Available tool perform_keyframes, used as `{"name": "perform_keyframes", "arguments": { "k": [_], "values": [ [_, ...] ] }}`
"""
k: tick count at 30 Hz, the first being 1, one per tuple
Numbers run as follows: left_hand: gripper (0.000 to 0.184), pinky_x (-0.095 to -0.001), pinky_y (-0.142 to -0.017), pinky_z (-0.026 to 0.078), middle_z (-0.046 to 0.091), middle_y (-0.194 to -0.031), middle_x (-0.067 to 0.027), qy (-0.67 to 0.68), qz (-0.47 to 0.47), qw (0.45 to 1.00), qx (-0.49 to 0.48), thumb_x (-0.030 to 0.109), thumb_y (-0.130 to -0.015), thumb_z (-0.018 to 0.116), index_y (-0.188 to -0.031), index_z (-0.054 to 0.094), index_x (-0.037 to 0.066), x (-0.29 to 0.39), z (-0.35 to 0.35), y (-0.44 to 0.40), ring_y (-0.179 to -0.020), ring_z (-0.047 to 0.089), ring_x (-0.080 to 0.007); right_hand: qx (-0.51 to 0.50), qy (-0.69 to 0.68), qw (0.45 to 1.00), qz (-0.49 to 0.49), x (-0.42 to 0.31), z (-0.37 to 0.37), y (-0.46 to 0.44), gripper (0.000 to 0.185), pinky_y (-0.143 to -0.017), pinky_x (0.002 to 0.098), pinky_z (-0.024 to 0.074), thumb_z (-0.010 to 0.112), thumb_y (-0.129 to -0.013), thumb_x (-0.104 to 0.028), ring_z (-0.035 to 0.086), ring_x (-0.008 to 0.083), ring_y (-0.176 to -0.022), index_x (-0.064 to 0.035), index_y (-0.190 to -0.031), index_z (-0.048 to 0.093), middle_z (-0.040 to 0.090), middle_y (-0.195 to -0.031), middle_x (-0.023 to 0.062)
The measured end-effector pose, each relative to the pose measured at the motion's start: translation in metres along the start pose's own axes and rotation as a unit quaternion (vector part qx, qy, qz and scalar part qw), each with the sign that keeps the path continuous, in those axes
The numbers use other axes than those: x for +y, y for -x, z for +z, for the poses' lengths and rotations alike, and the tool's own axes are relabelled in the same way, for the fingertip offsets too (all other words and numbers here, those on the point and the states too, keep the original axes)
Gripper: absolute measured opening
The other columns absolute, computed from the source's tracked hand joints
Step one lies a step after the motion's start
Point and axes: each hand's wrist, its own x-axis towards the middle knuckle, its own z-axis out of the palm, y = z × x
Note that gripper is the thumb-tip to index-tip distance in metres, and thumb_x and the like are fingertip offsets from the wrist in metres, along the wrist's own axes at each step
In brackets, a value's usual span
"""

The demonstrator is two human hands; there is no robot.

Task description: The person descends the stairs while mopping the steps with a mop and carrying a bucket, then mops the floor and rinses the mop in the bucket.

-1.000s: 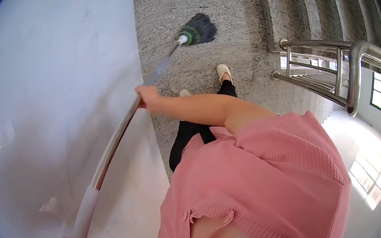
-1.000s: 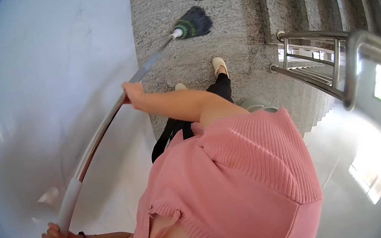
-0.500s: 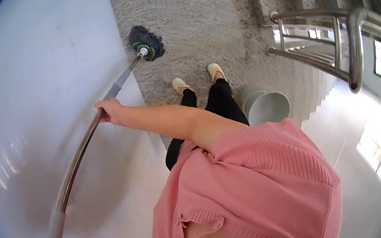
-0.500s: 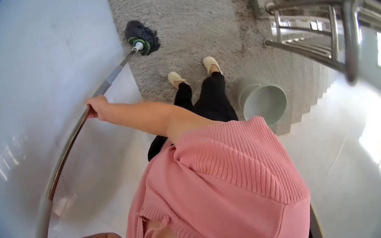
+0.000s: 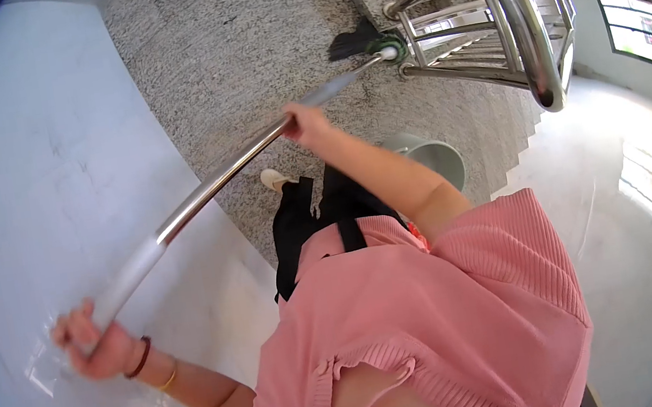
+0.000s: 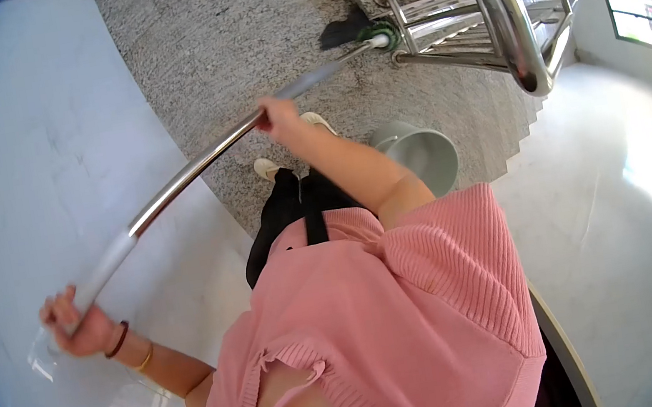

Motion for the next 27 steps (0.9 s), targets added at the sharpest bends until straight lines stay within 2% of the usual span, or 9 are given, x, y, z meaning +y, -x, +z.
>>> {"name": "perform_keyframes", "arguments": {
  "k": [1, 7, 10, 12, 15, 20, 24, 25, 27],
  "values": [
    [0.015, -0.0327, -0.068, 0.028, 0.031, -0.058, -0.0003, 0.126, -0.077, 0.985, -0.088, 0.014, -0.072, 0.045, -0.083, 0.05, 0.006, -0.013, 0.01, 0.003, -0.053, 0.032, -0.0111, 0.002, -0.003, 1.0, -0.005, -0.016, -0.008, -0.002, 0.009, -0.045, 0.0312, 0.0434, 0.056, -0.07, -0.009, 0.047, 0.0179, -0.051, -0.0052, -0.067, 0.048, 0.045, -0.058, 0.0045],
    [0.014, -0.031, -0.064, 0.026, 0.031, -0.058, 0.0012, 0.118, -0.058, 0.984, -0.12, 0.011, -0.069, 0.046, -0.083, 0.049, 0.009, -0.004, -0.006, 0.03, -0.05, 0.03, -0.0108, 0.111, 0.021, 0.993, -0.044, -0.01, -0.011, 0.011, 0.012, -0.046, 0.0328, 0.0437, 0.056, -0.068, -0.008, 0.047, 0.018, -0.054, -0.0045, -0.071, 0.044, 0.043, -0.062, 0.0057],
    [0.011, -0.0295, -0.061, 0.024, 0.032, -0.058, 0.0006, 0.123, -0.034, 0.985, -0.116, 0.008, -0.068, 0.045, -0.079, 0.047, 0.008, 0.031, -0.053, 0.053, -0.048, 0.031, -0.0104, 0.071, 0.005, 0.996, -0.061, 0.04, -0.015, 0.028, 0.015, -0.047, 0.0336, 0.0436, 0.055, -0.068, -0.007, 0.05, 0.0194, -0.059, -0.0026, -0.076, 0.043, 0.044, -0.067, 0.0075],
    [0.009, -0.0287, -0.059, 0.024, 0.033, -0.058, 0.0003, 0.139, -0.008, 0.986, -0.089, 0.007, -0.068, 0.043, -0.077, 0.045, 0.008, 0.059, -0.091, 0.071, -0.047, 0.031, -0.0102, 0.07, 0.026, 0.997, 0.008, 0.092, -0.002, 0.032, 0.015, -0.048, 0.0336, 0.0439, 0.053, -0.069, -0.006, 0.052, 0.0211, -0.064, -0.0007, -0.078, 0.043, 0.044, -0.069, 0.0088],
    [0.002, -0.0287, -0.058, 0.025, 0.03, -0.054, 0.0003, 0.098, 0.031, 0.986, -0.129, 0.007, -0.07, 0.041, -0.072, 0.04, 0.007, 0.112, -0.135, 0.094, -0.043, 0.032, -0.011, 0.05, 0.075, 0.995, 0.046, 0.153, 0.044, 0.073, 0.014, -0.05, 0.0339, 0.0451, 0.052, -0.07, -0.006, 0.053, 0.0224, -0.064, -0.0001, -0.078, 0.042, 0.045, -0.069, 0.0094],
    [0.004, -0.0302, -0.059, 0.026, 0.028, -0.053, 0.001, -0.03, 0.084, 0.996, -0.017, 0.009, -0.072, 0.042, -0.072, 0.039, 0.006, 0.171, -0.217, 0.172, -0.046, 0.032, -0.0104, -0.047, 0.196, 0.976, 0.088, 0.273, 0.092, 0.087, 0.013, -0.052, 0.0354, 0.0465, 0.052, -0.071, -0.008, 0.052, 0.0225, -0.062, -0.0006, -0.075, 0.043, 0.046, -0.069, 0.0096],
    [0.005, -0.031, -0.059, 0.026, 0.028, -0.054, 0.0007, -0.136, 0.134, 0.98, 0.061, 0.01, -0.072, 0.041, -0.071, 0.038, 0.007, 0.207, -0.267, 0.223, -0.047, 0.029, -0.0116, -0.101, 0.342, 0.922, 0.154, 0.386, 0.118, 0.104, 0.013, -0.053, 0.0354, 0.0483, 0.053, -0.07, -0.01, 0.052, 0.0221, -0.063, -0.0005, -0.074, 0.044, 0.047, -0.071, 0.01],
    [0.005, -0.0309, -0.059, 0.026, 0.028, -0.054, 0.0006, -0.154, 0.14, 0.975, 0.072, 0.011, -0.072, 0.041, -0.071, 0.037, 0.008, 0.213, -0.273, 0.232, -0.047, 0.028, -0.0121, -0.128, 0.335, 0.923, 0.139, 0.416, 0.119, 0.101, 0.015, -0.047, 0.0374, 0.0495, 0.053, -0.069, -0.009, 0.053, 0.0228, -0.056, 0.0026, -0.073, 0.045, 0.049, -0.068, 0.0114],
    [0.007, -0.031, -0.057, 0.026, 0.028, -0.055, 0.0005, -0.225, 0.163, 0.952, 0.13, 0.011, -0.071, 0.042, -0.07, 0.036, 0.008, 0.208, -0.278, 0.252, -0.047, 0.027, -0.0121, -0.143, 0.359, 0.909, 0.158, 0.455, 0.13, 0.097, 0.015, -0.049, 0.0382, 0.05, 0.054, -0.069, -0.01, 0.053, 0.0229, -0.057, 0.0017, -0.074, 0.046, 0.049, -0.068, 0.0114]
  ]
}}
